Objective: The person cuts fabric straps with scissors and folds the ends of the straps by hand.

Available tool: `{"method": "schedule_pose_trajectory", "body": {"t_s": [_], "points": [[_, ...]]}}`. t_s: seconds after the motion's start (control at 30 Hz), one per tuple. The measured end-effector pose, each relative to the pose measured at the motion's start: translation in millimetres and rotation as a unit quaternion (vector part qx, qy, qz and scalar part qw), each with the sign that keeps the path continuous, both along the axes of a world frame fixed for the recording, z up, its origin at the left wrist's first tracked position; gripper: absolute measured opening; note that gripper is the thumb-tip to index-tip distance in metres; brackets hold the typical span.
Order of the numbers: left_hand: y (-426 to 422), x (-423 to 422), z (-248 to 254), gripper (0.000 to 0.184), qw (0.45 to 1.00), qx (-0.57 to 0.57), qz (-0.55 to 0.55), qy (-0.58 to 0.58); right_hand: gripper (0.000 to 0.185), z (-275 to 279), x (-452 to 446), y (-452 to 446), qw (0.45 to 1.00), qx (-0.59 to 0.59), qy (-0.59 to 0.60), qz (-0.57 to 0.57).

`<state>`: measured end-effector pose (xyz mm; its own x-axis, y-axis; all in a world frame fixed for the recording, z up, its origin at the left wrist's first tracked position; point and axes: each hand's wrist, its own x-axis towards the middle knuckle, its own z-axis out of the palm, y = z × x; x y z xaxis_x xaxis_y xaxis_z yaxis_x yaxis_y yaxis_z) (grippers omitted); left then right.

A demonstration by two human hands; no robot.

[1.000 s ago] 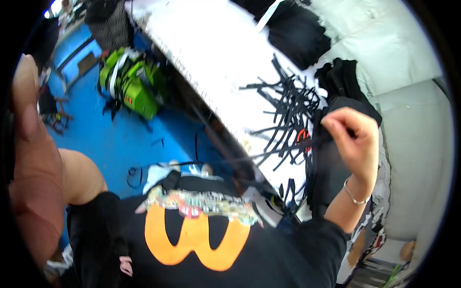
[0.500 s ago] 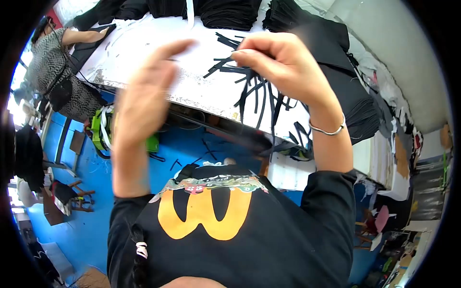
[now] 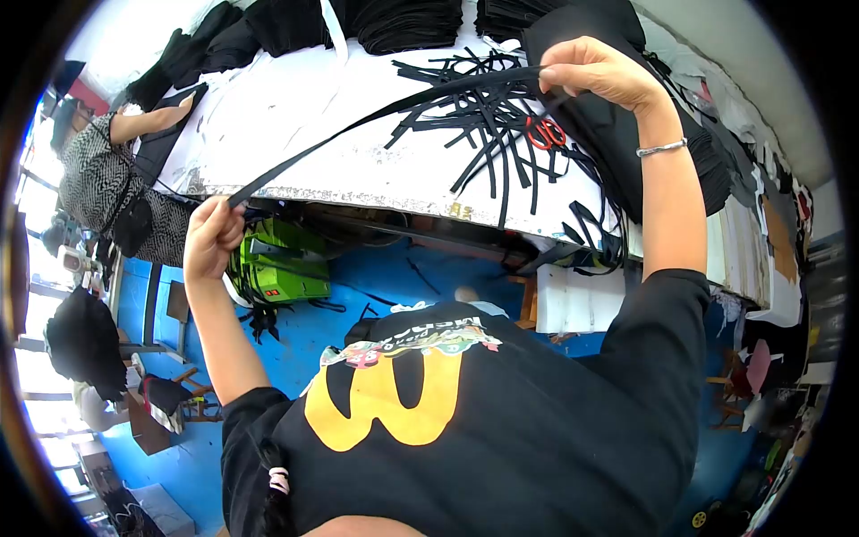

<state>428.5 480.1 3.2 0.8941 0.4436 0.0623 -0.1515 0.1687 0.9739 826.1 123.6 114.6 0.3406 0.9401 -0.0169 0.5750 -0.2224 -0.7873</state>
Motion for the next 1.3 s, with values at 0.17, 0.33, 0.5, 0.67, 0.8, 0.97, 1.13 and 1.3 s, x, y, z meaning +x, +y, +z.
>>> {"method": "schedule_pose_trajectory", "body": {"t_s": [0.17,0.33,0.5,0.67,0.8,0.97,1.13,1.3], "points": [[22,-27,-14,0.025,0.999,-0.027,0.029,-0.014,0.018,-13,32,-1,0.999,0.044,-0.023,-0.01],[9,-10,-12,0.023,0.991,-0.072,0.097,-0.063,0.026,-45,51,35,0.987,0.088,-0.099,-0.094],[39,-22,-25,0.023,0.941,-0.225,0.158,-0.199,0.037,-104,116,47,0.965,0.12,-0.142,-0.187],[68,-69,-46,0.02,0.897,-0.263,0.16,-0.318,0.056,-125,127,53,0.909,0.108,-0.345,-0.207],[79,-128,-55,0.018,0.858,-0.242,0.282,-0.354,0.061,-141,158,48,0.906,0.141,-0.297,-0.268],[117,-265,-95,0.021,0.636,-0.243,0.627,-0.378,0.063,-151,196,32,0.839,0.25,0.171,-0.453],[13,-95,-51,0.022,0.847,-0.074,0.515,-0.108,0.058,-116,144,59,0.74,0.317,0.589,-0.071],[-89,111,-31,0.036,0.956,0.066,0.266,0.105,0.054,-81,9,124,0.727,0.258,0.635,0.048]]}}
